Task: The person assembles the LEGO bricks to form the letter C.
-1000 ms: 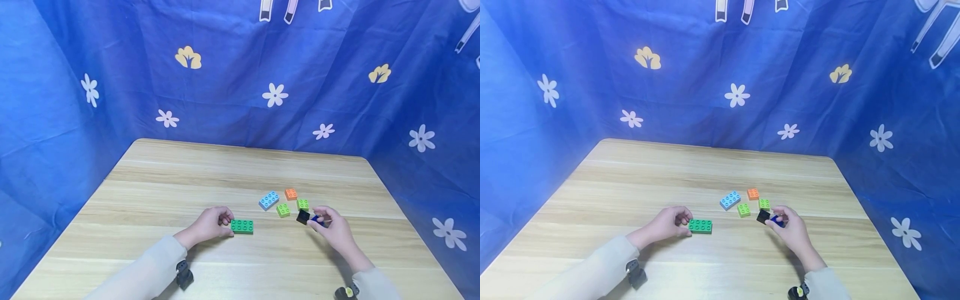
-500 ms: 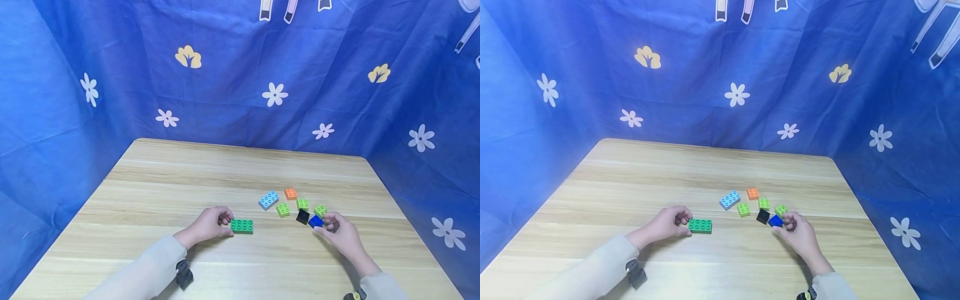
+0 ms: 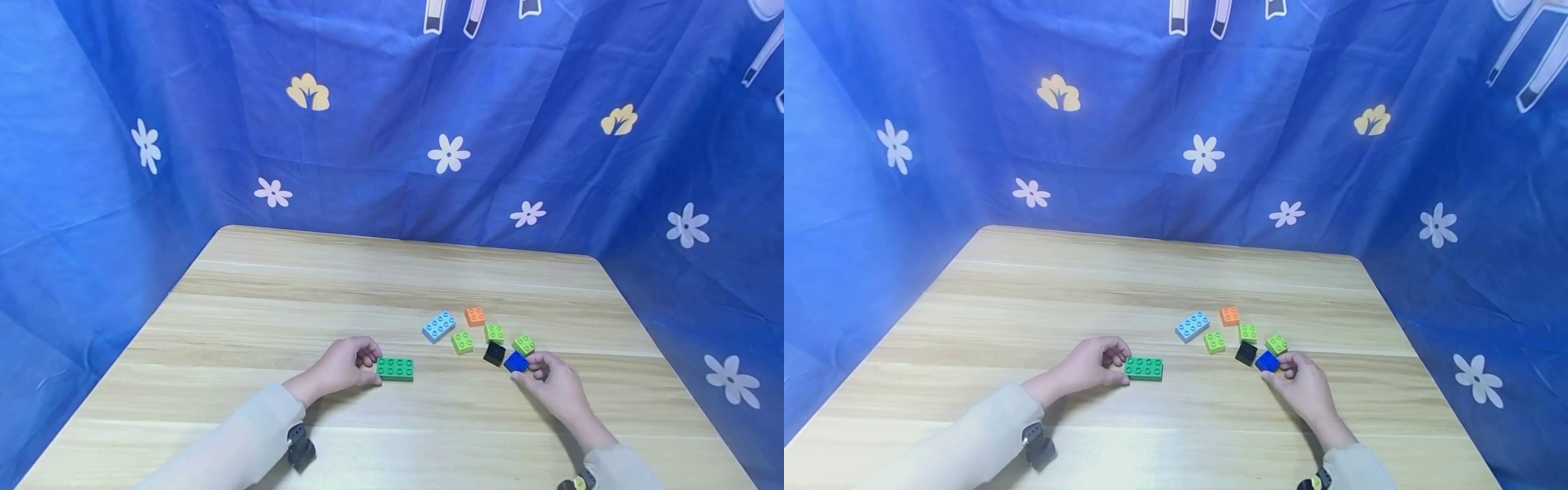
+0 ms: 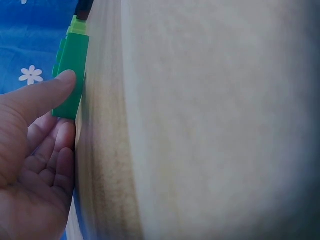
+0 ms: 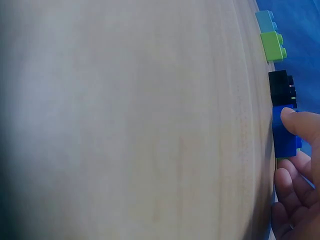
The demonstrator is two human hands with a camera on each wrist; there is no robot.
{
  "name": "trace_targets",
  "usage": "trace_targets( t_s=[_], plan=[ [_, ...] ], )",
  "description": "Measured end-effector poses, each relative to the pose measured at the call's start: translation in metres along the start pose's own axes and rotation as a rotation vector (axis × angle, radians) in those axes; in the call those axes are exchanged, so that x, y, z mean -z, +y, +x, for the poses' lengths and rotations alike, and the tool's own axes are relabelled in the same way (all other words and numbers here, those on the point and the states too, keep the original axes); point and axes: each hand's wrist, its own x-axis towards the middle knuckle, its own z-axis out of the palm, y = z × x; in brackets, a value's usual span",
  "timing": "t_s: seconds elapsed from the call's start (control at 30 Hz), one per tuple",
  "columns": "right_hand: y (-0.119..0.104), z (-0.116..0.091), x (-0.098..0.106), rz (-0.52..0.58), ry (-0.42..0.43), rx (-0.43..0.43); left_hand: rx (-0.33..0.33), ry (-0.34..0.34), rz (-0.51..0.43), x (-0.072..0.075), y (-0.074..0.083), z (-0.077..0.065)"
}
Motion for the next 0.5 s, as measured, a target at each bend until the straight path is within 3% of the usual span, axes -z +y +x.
trace_targets(
  t_s=[0.33,0.5],
  plan=[
    [-0.006,-0.010,0.006,0.060,0.046,-0.019,-0.005,0.002,0.001,0.000,0.000,-0.001],
    [-0.013,-0.014,0.001,0.118,0.106,0.038,-0.004,0.000,0.005,0.000,-0.001,0.000]
  ],
)
